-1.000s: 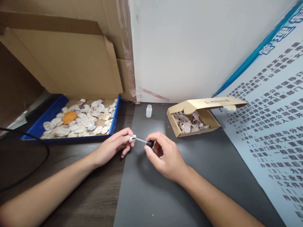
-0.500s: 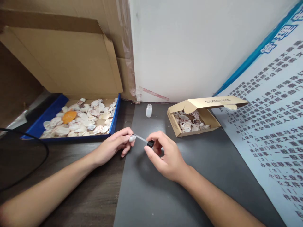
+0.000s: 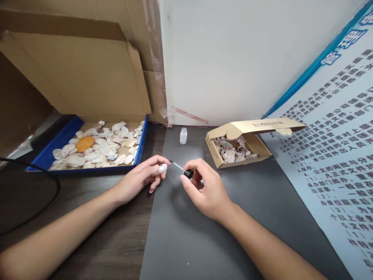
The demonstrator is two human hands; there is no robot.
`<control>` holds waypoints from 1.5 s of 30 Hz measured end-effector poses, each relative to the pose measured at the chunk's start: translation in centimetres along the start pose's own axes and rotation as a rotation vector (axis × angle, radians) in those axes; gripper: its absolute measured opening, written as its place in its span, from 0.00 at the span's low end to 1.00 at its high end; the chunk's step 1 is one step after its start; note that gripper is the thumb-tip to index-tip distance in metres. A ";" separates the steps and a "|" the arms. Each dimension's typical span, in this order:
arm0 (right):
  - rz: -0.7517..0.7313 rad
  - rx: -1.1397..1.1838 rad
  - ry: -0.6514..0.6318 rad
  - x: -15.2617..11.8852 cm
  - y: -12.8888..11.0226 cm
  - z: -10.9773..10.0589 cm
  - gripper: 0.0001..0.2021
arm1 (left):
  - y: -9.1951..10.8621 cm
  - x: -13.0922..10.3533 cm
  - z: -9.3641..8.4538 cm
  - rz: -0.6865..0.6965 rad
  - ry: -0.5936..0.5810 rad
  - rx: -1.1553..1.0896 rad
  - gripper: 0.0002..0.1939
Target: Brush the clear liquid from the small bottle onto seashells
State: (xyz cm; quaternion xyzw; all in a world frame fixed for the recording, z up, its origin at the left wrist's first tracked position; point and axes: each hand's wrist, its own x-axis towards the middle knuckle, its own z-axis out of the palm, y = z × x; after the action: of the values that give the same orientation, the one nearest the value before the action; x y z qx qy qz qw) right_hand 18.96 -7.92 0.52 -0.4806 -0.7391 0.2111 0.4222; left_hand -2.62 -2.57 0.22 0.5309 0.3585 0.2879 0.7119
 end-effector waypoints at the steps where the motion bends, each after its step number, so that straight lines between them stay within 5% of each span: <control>1: -0.017 0.015 -0.023 0.0 0.0 0.0 0.05 | 0.0 0.0 0.0 0.001 -0.001 0.003 0.14; 39: 0.004 0.040 -0.075 -0.1 -0.1 0.0 0.05 | 0.2 -0.1 0.4 -0.008 0.022 -0.007 0.10; 45: 0.025 -0.023 0.039 0.1 -0.1 0.2 0.04 | 0.2 0.0 0.4 0.004 0.042 0.014 0.08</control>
State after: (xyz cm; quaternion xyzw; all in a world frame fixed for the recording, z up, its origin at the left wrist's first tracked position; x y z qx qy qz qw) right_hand 18.77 -7.89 0.53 -0.4985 -0.7271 0.1987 0.4282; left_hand -2.24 -2.71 0.51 0.5304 0.3745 0.2978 0.6999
